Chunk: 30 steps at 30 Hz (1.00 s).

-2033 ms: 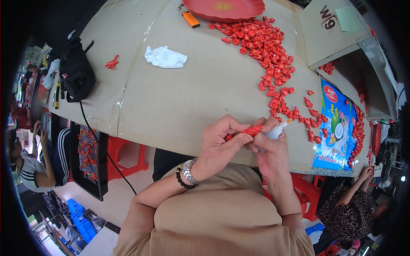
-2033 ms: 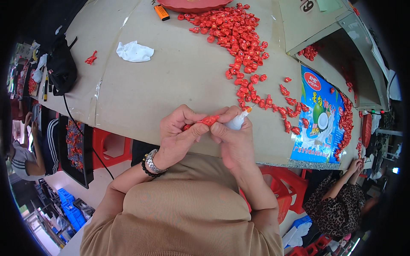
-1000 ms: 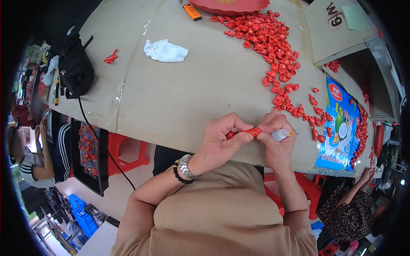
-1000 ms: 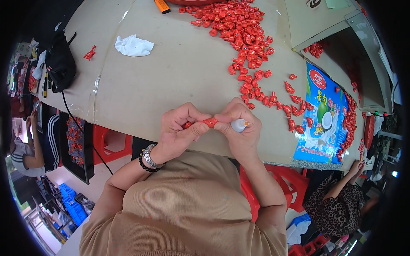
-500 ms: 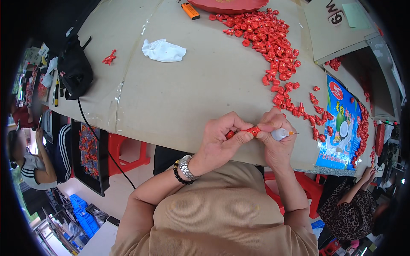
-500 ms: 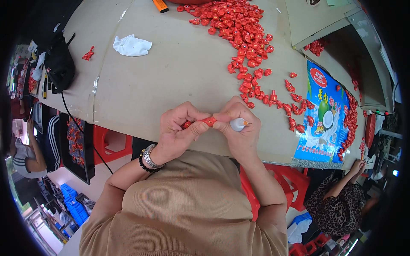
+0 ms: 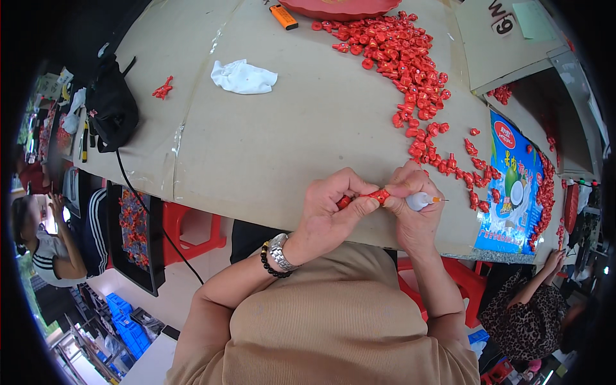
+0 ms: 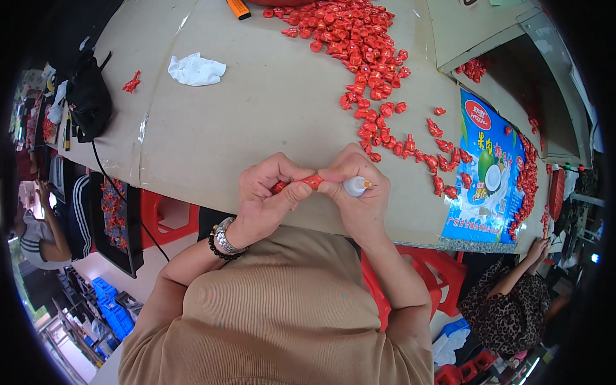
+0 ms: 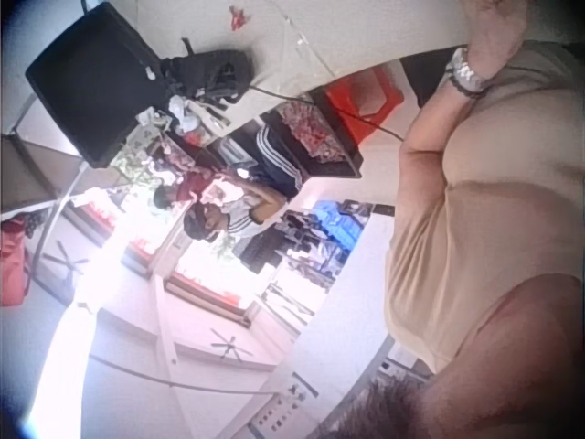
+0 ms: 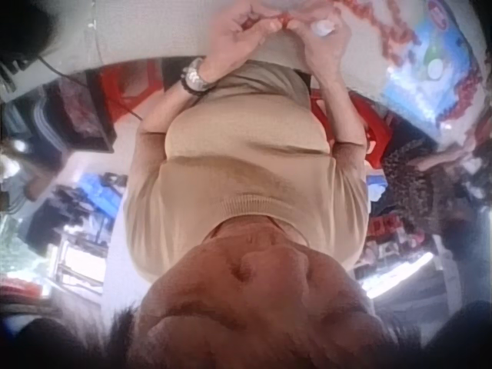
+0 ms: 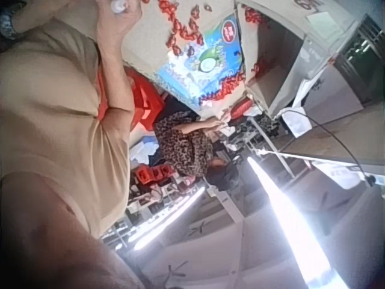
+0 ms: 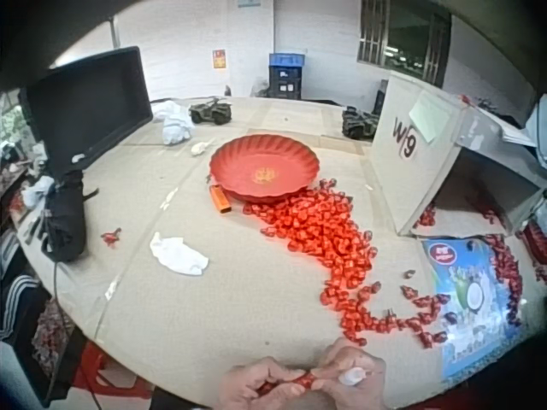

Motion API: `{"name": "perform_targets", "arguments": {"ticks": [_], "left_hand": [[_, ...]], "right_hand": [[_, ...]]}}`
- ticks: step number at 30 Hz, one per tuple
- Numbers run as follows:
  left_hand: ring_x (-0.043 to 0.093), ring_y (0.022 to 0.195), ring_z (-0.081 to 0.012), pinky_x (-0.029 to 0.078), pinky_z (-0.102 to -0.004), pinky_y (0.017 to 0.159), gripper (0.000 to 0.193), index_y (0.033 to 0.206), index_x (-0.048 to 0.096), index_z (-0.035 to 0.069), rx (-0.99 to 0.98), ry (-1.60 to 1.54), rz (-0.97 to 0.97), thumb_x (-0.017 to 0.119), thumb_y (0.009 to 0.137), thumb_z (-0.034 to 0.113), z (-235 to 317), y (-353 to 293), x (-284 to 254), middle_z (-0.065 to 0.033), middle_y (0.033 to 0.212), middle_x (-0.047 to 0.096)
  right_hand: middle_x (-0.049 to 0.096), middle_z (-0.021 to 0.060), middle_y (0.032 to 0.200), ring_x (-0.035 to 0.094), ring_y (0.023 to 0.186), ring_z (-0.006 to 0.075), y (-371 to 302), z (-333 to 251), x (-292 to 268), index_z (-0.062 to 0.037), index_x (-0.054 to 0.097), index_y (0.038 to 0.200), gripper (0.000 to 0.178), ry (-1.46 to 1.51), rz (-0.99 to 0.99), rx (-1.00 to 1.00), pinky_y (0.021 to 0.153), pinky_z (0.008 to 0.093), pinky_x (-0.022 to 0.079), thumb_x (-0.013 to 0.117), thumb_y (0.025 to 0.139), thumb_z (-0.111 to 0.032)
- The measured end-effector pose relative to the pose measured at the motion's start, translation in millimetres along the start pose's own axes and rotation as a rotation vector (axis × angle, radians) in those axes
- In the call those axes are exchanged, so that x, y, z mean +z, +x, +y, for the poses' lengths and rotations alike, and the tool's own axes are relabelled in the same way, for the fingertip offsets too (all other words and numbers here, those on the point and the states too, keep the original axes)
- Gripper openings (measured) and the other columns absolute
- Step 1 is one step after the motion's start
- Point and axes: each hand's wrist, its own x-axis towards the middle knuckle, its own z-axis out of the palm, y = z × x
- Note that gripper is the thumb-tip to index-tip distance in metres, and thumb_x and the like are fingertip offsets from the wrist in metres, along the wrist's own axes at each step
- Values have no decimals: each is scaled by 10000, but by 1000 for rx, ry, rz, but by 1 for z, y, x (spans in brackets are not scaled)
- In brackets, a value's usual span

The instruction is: Assembling small red plastic parts using a glue tube in a factory setting.

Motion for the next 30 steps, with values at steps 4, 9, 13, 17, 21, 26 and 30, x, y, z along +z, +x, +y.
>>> {"name": "perform_targets", "arguments": {"ticks": [4, 9, 13, 17, 21, 26, 30], "left_hand": [[472, 577, -20, 386, -180, 495, 94, 906, 601, 10, -6, -8, 4, 641, 874, 88, -1, -1, 0, -28, 771, 629], [472, 572, -22, 386, -179, 489, 107, 906, 598, 6, 5, -8, 10, 641, 876, 99, -1, 0, 0, -30, 774, 631], [471, 571, -22, 383, -175, 483, 134, 927, 588, 3, -44, -16, -10, 630, 888, 124, 3, 2, -1, -30, 774, 628], [461, 557, -19, 368, -172, 475, 160, 961, 574, 1, -22, -5, -2, 616, 901, 144, 4, 2, 2, -22, 759, 623], [565, 673, -53, 434, -195, 566, 138, 975, 567, -14, 17, 11, 4, 609, 895, 90, 7, 1, 5, -58, 790, 660], [647, 736, -102, 498, -221, 634, 122, 967, 596, -21, 163, 217, 92, 630, 863, 32, 1, -5, 7, -100, 835, 689], [584, 643, -65, 461, -201, 561, 126, 965, 613, -2, 279, 273, 119, 649, 847, 21, -3, -6, 8, -76, 817, 679]], "right_hand": [[535, -1, 742, 460, 717, 113, 0, -1, 1, -25, 630, 775, 144, -1, 3, 14, 635, 248, 367, 759, 712, -20], [543, 1, 746, 470, 725, 113, 0, -2, 2, -27, 631, 779, 140, -9, 3, 3, 640, 246, 374, 755, 716, -15], [553, 9, 758, 479, 720, 108, 0, -2, 2, -22, 628, 788, 135, 6, 27, 14, 646, 242, 387, 749, 729, -17], [560, 29, 813, 503, 742, 100, -3, -3, 3, -11, 616, 853, 161, 60, 66, 45, 664, 238, 412, 741, 758, -45], [557, 39, 854, 521, 773, 99, -6, -7, 4, -7, 598, 898, 191, 157, 98, 82, 687, 243, 431, 733, 776, -65], [574, 50, 848, 534, 759, 117, -8, -3, 3, -4, 595, 885, 189, 89, 108, 32, 674, 259, 444, 736, 770, -56], [603, 69, 843, 551, 760, 137, -11, 0, 3, -7, 607, 867, 184, -76, 130, -67, 650, 266, 446, 746, 755, -50]]}}
